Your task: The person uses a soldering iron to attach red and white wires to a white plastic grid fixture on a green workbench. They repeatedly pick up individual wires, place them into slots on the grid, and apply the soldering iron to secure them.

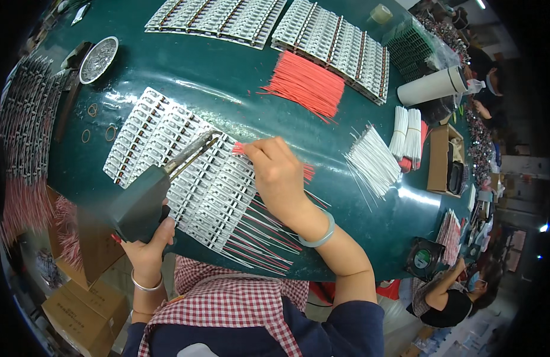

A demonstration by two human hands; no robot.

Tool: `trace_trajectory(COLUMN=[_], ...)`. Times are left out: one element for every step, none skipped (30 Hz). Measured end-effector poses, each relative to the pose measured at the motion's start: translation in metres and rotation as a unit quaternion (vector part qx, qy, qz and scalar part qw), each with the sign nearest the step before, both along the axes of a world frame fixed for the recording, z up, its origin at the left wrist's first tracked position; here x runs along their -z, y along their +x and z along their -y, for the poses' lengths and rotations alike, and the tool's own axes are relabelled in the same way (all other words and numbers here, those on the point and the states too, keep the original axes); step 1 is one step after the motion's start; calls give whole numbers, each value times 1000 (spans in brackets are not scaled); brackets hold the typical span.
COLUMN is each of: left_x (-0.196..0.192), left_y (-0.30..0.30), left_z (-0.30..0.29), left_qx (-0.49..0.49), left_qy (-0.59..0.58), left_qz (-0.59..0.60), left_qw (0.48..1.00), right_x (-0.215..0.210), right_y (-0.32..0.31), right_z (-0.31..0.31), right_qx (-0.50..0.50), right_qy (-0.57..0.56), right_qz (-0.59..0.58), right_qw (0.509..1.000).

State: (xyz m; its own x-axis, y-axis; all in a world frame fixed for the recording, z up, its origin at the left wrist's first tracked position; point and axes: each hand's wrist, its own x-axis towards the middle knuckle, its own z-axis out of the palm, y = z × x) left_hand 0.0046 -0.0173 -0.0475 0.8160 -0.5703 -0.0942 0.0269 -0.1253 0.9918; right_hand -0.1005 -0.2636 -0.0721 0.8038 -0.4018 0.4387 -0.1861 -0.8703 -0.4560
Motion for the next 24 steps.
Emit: trace_trajectory(left_x=[0, 2, 2, 2, 1, 1, 0, -2, -4, -5, -4, -3, -2, -1, 0, 0, -1, -3, -4, -5, -4, -4, -4, -4], left_y=[-1, -1, -2, -3, -4, -4, -5, -5, -4, -4, -4, -4, -4, -4, -4, -4, -3, -3, -2, -3, -3, -3, -3, -3], left_z=[2, 4, 6, 8, 12, 17, 21, 23, 24, 26, 27, 29, 30, 30, 31, 32, 33, 35, 35, 35, 36, 36, 37, 37], left_qx=[5, 11, 16, 21, 20, 20, 20, 28, 35, 42, 43, 43, 44, 48, 51, 55, 59, 63, 66, 67, 67, 67, 67, 66], left_qy=[12, 22, 32, 43, 50, 55, 59, 64, 69, 74, 69, 64, 58, 52, 46, 39, 46, 52, 58, 61, 64, 66, 62, 59], left_qz=[-7, 2, 13, 24, 60, 95, 129, 135, 141, 148, 146, 145, 144, 146, 150, 153, 152, 150, 148, 143, 137, 132, 138, 145], left_qw=[1000, 1000, 999, 999, 997, 994, 990, 988, 987, 985, 986, 986, 987, 987, 986, 986, 986, 985, 985, 986, 986, 987, 986, 985], right_x=[1, 3, 4, 6, 8, 9, 9, 9, 9, 8, 8, 8, 9, 9, 10, 10, 10, 9, 9, 8, 8, 8, 8, 8], right_y=[0, 0, 0, -1, -1, -1, -1, -1, -1, -1, -1, -2, -2, -2, -2, -2, -2, -2, -2, -2, -2, -2, -2, -2], right_z=[-2, -2, -2, -1, -1, -2, -2, -3, -4, -4, -5, -5, -5, -5, -4, -4, -4, -4, -4, -4, -4, -4, -3, -4], right_qx=[1, 2, -1, -5, -9, -8, -8, -7, -10, -12, -14, -16, -17, -18, -19, -20, -21, -22, -23, -24, -25, -26, -27, -26], right_qy=[-6, -13, -22, -32, -41, -47, -53, -59, -58, -57, -56, -58, -59, -60, -61, -61, -62, -63, -63, -64, -65, -67, -68, -68], right_qz=[0, 0, 1, 2, 2, 1, -1, -2, -5, -8, -10, -11, -12, -12, -14, -16, -18, -18, -18, -18, -19, -20, -21, -22], right_qw=[1000, 1000, 1000, 999, 999, 999, 999, 998, 998, 998, 998, 998, 998, 998, 998, 998, 998, 998, 998, 998, 997, 997, 997, 997])
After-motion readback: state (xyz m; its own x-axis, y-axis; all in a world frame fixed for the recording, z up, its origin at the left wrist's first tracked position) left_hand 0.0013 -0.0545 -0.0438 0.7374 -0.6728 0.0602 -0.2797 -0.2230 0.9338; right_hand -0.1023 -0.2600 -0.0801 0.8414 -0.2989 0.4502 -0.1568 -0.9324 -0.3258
